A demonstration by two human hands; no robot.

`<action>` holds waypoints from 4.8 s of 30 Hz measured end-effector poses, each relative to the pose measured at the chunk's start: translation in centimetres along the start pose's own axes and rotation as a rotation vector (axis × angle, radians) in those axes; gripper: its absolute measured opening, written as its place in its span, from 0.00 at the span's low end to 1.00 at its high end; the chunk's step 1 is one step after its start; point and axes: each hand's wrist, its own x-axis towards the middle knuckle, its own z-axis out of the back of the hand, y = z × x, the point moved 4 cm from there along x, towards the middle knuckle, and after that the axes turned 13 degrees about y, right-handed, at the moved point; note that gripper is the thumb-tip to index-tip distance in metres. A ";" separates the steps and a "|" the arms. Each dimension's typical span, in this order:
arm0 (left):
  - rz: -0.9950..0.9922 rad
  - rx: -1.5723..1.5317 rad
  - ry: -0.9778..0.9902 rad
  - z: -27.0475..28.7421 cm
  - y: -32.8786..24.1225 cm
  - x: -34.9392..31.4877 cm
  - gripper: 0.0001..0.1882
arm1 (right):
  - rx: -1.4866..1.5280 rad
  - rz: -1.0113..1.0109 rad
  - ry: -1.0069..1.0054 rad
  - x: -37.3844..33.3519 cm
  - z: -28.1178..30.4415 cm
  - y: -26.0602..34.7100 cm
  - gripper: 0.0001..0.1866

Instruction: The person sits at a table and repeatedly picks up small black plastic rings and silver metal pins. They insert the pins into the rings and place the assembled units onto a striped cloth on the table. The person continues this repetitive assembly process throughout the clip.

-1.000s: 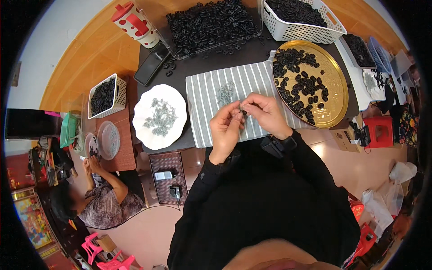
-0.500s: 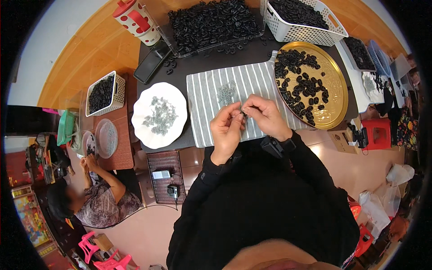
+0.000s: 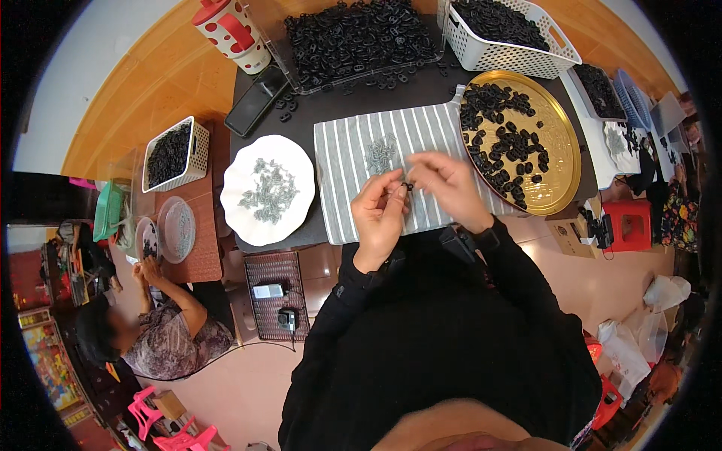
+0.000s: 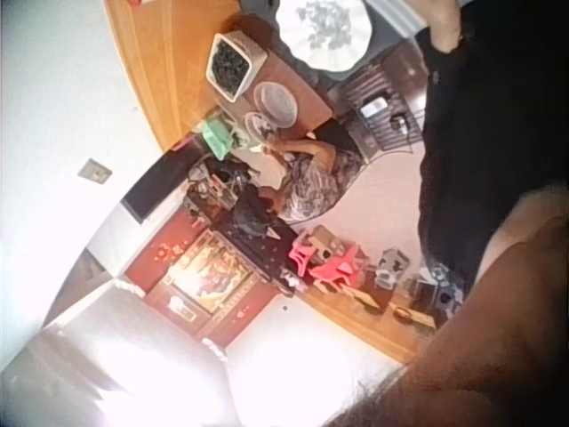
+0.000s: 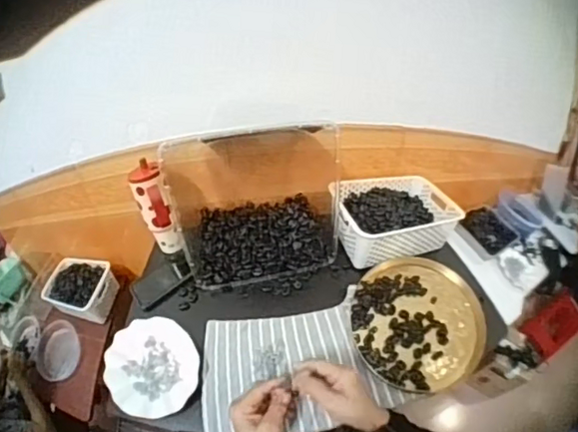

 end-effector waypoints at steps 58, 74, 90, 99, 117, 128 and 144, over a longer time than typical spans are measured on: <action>0.076 -0.076 0.170 0.1 -0.7 0.2 0.19 | 0.138 -0.072 -0.080 -1.6 1.0 -0.6 0.06; 0.098 -0.105 0.187 0.3 -0.6 0.4 0.18 | 0.201 -0.093 -0.051 -1.1 0.1 -0.6 0.05; 0.065 -0.104 0.208 0.3 -0.6 0.5 0.18 | 0.158 -0.065 -0.052 -1.1 -0.1 -0.5 0.05; 0.068 -0.104 0.197 0.3 -0.5 0.5 0.17 | 0.138 -0.047 -0.044 -1.2 0.0 -0.4 0.05; 0.023 -0.104 0.115 0.4 -0.4 0.6 0.14 | -0.168 0.104 -0.003 -1.2 -0.7 0.4 0.05; -0.018 -0.146 0.096 0.6 -0.1 0.6 0.14 | -0.395 0.307 0.031 -1.4 -1.2 1.5 0.13; -0.029 -0.073 0.116 0.2 -0.6 0.2 0.11 | -0.582 0.442 -0.001 -1.9 -1.6 1.8 0.14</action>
